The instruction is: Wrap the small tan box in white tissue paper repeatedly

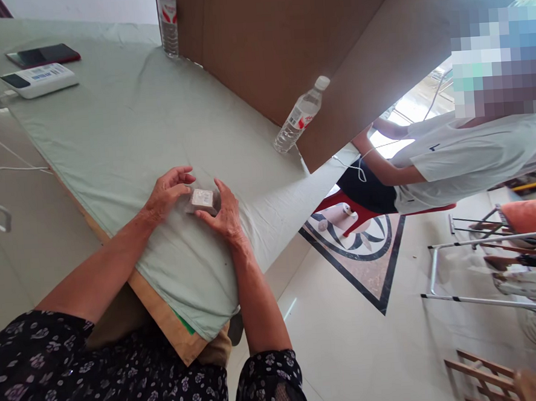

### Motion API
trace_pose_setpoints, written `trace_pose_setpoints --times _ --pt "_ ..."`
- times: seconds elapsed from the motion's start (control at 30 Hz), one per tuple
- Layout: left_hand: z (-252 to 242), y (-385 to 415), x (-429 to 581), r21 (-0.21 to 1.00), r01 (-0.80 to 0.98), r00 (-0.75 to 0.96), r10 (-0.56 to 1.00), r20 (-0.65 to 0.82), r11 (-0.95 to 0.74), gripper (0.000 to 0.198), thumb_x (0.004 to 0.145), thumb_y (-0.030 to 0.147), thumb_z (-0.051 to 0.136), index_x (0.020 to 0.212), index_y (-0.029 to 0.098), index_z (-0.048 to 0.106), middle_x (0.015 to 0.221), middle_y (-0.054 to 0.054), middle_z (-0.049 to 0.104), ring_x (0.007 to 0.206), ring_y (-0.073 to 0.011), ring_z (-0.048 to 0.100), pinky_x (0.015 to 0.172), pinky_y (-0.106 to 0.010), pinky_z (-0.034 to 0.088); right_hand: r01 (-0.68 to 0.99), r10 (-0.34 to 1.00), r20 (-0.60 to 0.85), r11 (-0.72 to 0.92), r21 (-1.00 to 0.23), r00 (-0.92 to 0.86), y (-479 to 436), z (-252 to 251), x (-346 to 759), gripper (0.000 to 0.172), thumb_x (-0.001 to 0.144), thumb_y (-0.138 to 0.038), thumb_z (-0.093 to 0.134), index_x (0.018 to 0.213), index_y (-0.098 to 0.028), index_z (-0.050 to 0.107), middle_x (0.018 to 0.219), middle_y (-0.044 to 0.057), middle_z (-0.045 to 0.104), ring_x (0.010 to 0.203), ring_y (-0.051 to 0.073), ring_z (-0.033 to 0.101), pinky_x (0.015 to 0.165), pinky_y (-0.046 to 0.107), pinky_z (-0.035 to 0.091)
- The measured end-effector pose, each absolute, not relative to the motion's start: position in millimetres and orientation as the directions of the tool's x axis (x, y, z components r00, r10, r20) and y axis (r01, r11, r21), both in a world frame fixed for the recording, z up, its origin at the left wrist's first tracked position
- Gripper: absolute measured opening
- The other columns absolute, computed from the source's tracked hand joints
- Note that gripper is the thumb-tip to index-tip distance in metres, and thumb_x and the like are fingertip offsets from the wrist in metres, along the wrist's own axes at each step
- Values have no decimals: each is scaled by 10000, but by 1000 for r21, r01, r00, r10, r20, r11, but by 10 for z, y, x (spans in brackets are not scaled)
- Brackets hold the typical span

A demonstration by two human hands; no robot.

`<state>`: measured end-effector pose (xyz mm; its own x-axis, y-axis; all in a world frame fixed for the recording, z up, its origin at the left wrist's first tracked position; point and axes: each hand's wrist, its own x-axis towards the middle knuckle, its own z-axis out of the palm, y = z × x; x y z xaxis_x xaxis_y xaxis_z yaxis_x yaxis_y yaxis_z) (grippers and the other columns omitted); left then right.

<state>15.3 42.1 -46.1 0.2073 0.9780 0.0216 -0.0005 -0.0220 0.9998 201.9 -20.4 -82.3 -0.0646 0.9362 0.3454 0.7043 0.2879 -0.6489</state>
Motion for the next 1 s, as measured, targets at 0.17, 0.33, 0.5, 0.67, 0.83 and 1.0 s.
trace_pose_setpoints --times 0.17,0.33,0.5,0.67,0.83,1.0 --pt "-460 409 154 1000 5 192 981 17 -19 654 619 311 623 1247 129 641 1102 -103 675 1096 -270 643 1032 -457 517 714 940 333 288 -639 -81 -217 -809 2006 808 856 -487 776 1545 -242 433 1442 146 651 1341 323 615 1160 554 467" --pt "-453 407 137 999 35 248 969 15 -25 684 636 344 631 1288 136 633 1176 -121 677 1176 -285 621 1083 -470 492 740 903 426 324 -589 -57 -247 -848 1988 619 893 -441 719 1441 -254 501 1377 134 658 1282 307 631 1129 527 490" --pt "-436 398 142 1000 -6 447 895 -5 8 911 606 384 684 1462 125 510 1286 -162 637 1187 -310 627 1016 -461 534 771 836 544 394 -500 -74 -272 -864 1953 578 919 -429 676 1428 -250 469 1361 166 648 1289 337 617 1136 580 469" --pt "-418 391 123 995 -38 581 812 -50 89 987 607 343 682 1529 89 439 1066 -108 687 1060 -281 670 969 -425 537 780 806 591 399 -482 -47 -268 -878 1942 541 942 -436 659 1414 -245 474 1335 166 662 1259 327 638 1107 578 500" --pt "-430 405 115 991 -54 563 823 -75 126 984 591 325 740 1503 78 465 993 -80 674 991 -249 667 944 -402 523 795 817 574 387 -467 -61 -297 -837 1953 560 937 -503 658 1408 -251 490 1372 160 643 1301 330 610 1132 589 478" --pt "-447 400 129 990 -57 543 836 -75 126 958 620 328 759 1502 86 476 1010 -83 681 981 -245 670 947 -413 518 796 795 606 381 -470 -24 -333 -793 1967 349 1035 -486 529 1304 -271 586 1384 129 645 1333 289 596 1163 564 472"
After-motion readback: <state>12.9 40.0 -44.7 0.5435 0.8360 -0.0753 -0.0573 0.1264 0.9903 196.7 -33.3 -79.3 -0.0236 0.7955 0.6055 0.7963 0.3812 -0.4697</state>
